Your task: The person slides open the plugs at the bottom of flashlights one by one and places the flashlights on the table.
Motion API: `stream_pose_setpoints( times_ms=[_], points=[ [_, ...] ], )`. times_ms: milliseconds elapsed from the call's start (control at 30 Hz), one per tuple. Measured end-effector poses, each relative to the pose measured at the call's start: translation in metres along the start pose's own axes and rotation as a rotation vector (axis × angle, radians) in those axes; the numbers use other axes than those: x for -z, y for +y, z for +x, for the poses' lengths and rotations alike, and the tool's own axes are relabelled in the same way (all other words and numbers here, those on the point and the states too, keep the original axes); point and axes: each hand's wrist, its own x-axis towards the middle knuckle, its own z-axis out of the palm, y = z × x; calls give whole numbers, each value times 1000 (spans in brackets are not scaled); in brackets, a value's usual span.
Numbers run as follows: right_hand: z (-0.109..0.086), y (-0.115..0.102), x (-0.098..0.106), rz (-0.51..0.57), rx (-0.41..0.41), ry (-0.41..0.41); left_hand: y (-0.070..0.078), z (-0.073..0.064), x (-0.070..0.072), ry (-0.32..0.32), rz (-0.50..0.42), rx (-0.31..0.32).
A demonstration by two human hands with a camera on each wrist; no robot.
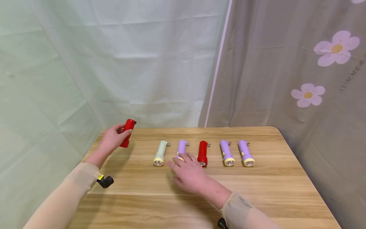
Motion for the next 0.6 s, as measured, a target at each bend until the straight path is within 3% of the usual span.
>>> stream_pose_setpoints(
  times_ms=[267, 600],
  points=[
    [-5, 8, 6, 20, -30, 20, 40, -16, -19, 10, -123, -106],
    [-20, 24, 11, 60, -43, 66, 80, -49, -51, -8, -210, -249]
  ],
)
